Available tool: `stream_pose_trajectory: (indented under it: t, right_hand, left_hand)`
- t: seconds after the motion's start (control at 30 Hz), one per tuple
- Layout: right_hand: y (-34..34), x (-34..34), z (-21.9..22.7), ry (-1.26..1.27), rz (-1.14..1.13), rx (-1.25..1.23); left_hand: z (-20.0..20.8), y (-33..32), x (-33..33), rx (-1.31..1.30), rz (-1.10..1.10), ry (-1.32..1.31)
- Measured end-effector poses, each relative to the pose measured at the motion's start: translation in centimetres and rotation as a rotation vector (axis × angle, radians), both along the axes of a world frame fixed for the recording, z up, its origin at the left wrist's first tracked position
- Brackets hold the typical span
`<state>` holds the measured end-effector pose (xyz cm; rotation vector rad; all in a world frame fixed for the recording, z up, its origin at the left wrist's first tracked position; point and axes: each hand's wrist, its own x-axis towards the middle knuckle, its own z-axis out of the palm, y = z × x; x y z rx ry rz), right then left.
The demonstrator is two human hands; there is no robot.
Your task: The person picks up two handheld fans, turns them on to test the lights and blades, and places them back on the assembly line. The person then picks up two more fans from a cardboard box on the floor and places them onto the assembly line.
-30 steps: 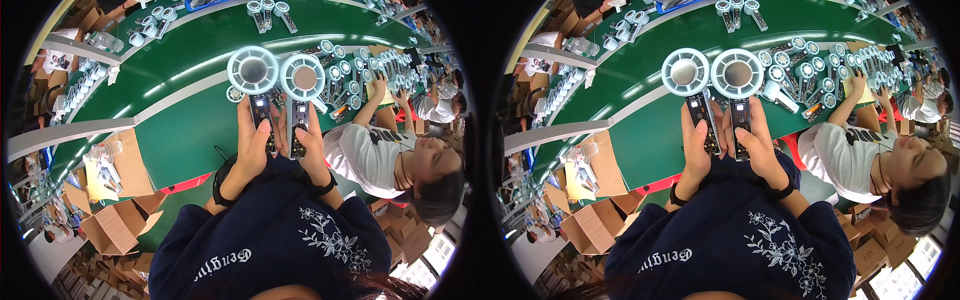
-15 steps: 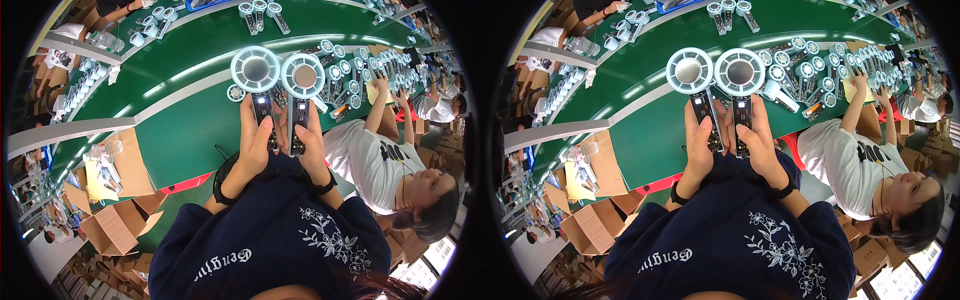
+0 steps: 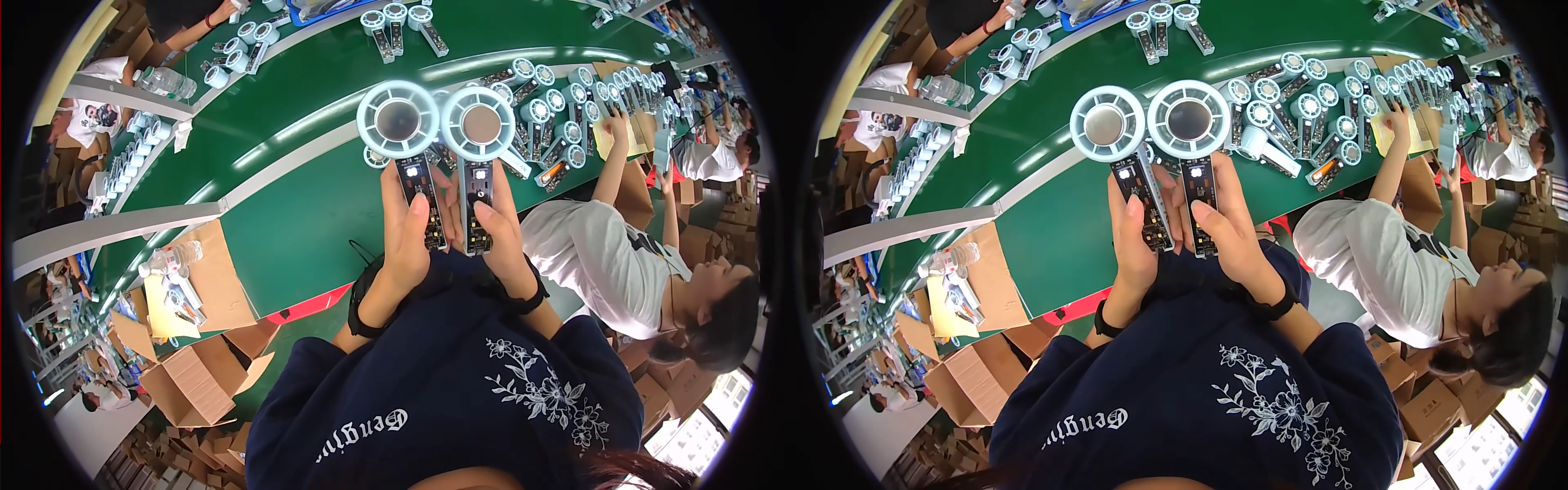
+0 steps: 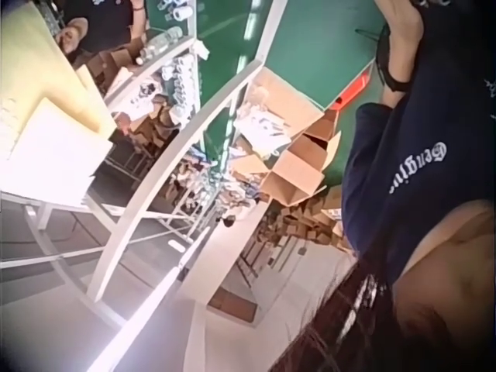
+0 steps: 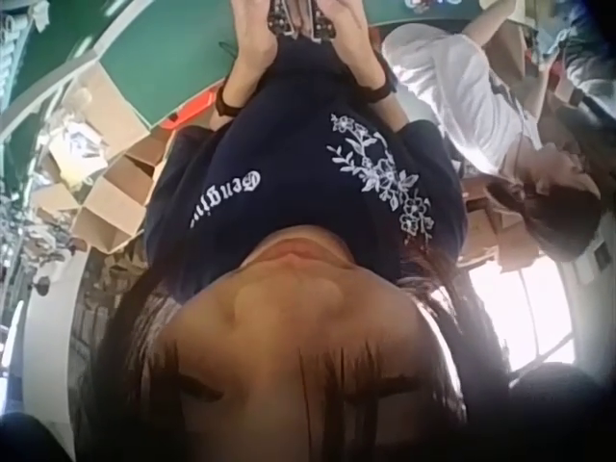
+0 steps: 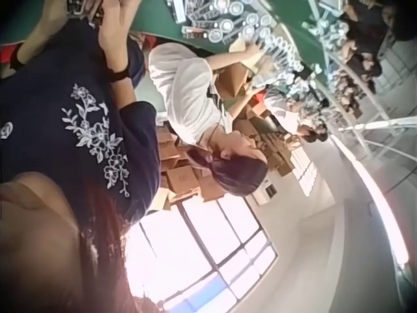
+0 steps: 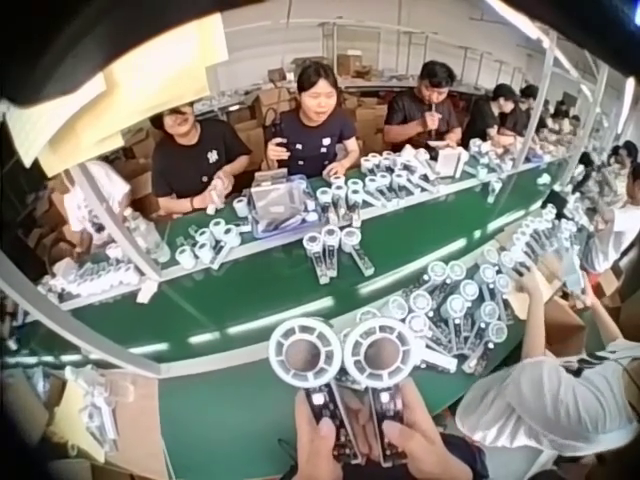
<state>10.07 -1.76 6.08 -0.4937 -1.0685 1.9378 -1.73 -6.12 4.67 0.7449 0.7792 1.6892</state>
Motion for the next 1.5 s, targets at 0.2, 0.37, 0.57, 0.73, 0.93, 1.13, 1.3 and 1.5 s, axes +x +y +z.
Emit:
stream_pose_trajectory:
  t: [0.2, 0.37, 0.57, 0.73, 0.93, 1.13, 1.3, 1.5]
  right_hand:
    - [-0.4, -0.2, 0.3, -0.174, -0.072, -0.02]
    - [0.1, 0.4, -0.2, -0.3, -0.135, 0.095]
    - [2.3, 0.6, -1.4, -0.425, -0.358, 0.501]
    - [2.6, 2.4, -1.3, -0.365, -0.375, 0.356]
    - [2.5, 4.5, -1.3, -0.242, -0.396, 0.19]
    - [3.6, 6.7, -4.1, -0.429, -0.686, 0.236]
    - [5.3, 10.7, -7.3, -0.57, -0.747, 0.116]
    - [4.2, 13.7, -7.5, -0.578, -0.692, 0.018]
  left_hand:
    - [0.9, 0.3, 0.6, -0.083, 0.092, 0.13]
    - [0.2, 0.9, 0.6, -0.102, 0.14, 0.159]
    - [0.8, 1.6, -0.4, -0.107, 0.063, 0.078]
    - [0.4, 3.0, -0.2, -0.122, 0.063, 0.138]
    - [0.1, 3.6, -0.4, -0.106, -0.041, 0.153]
    - [0.1, 4.3, 0.0, -0.168, -0.103, 0.174]
    - [0.5, 5.2, 0.3, -0.167, -0.126, 0.196]
    - [0.5, 5.7, 0.4, -0.121, -0.219, 0.206]
